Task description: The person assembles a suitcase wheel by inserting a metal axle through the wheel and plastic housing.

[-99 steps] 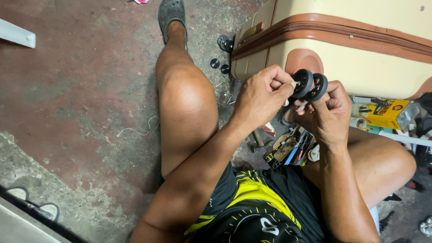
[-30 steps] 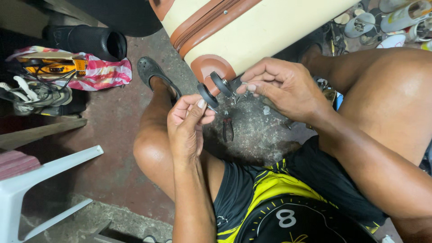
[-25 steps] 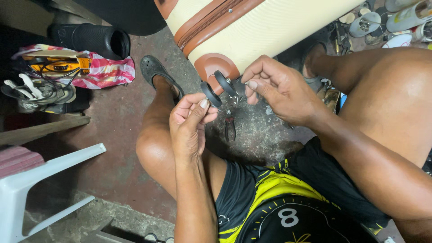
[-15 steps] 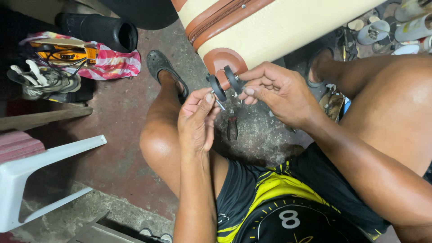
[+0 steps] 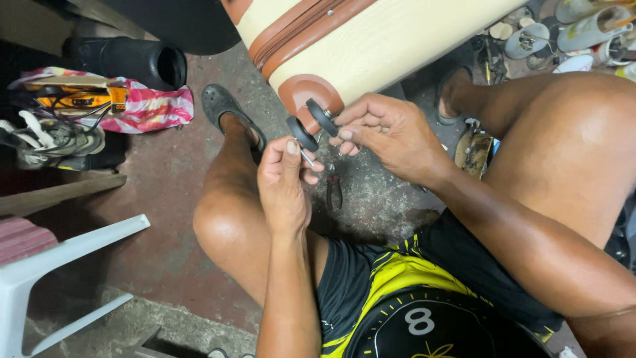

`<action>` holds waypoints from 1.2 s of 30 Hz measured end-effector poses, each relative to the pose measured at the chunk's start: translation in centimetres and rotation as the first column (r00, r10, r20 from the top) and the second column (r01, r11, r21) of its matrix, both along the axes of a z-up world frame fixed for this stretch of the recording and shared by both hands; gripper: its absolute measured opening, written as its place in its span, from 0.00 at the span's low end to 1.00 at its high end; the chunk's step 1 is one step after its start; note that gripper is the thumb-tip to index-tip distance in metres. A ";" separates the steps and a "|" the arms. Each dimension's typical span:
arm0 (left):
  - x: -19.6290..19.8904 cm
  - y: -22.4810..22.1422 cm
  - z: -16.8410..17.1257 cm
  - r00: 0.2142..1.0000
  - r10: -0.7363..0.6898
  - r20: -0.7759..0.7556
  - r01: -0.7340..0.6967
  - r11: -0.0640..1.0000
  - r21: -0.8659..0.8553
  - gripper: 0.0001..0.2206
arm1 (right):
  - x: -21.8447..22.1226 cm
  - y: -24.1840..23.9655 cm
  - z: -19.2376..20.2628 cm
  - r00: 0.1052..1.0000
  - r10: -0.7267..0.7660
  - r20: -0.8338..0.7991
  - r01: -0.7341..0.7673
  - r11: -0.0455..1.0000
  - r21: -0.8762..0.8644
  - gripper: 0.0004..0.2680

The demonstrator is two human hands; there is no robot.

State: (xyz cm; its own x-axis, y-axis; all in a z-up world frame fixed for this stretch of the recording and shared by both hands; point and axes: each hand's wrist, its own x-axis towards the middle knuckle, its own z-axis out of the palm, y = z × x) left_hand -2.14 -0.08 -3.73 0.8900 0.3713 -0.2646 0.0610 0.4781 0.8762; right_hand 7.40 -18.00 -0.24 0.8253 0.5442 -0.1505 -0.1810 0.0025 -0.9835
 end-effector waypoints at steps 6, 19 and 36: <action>0.0 0.0 2.0 0.998 0.040 -0.040 -0.024 0.943 0.333 0.09 | 0.6 -0.4 1.5 1.000 0.002 0.016 -0.001 0.997 -0.075 0.09; 0.3 0.7 2.6 0.998 0.059 -0.023 -0.044 0.904 0.426 0.08 | 0.1 0.5 1.8 0.926 -0.082 0.369 0.140 0.981 -0.133 0.05; 0.2 1.1 2.9 1.000 0.017 -0.025 -0.004 0.895 0.445 0.08 | -0.4 1.1 0.8 0.987 -0.130 0.091 0.131 0.991 -0.004 0.03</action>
State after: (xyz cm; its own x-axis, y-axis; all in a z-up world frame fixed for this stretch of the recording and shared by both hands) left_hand -1.95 1.04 -0.83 0.8803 0.4651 -0.0936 0.0851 0.0392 0.9956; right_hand 7.00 -16.87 0.61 0.8997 0.4296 -0.0769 -0.0901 0.0104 -0.9959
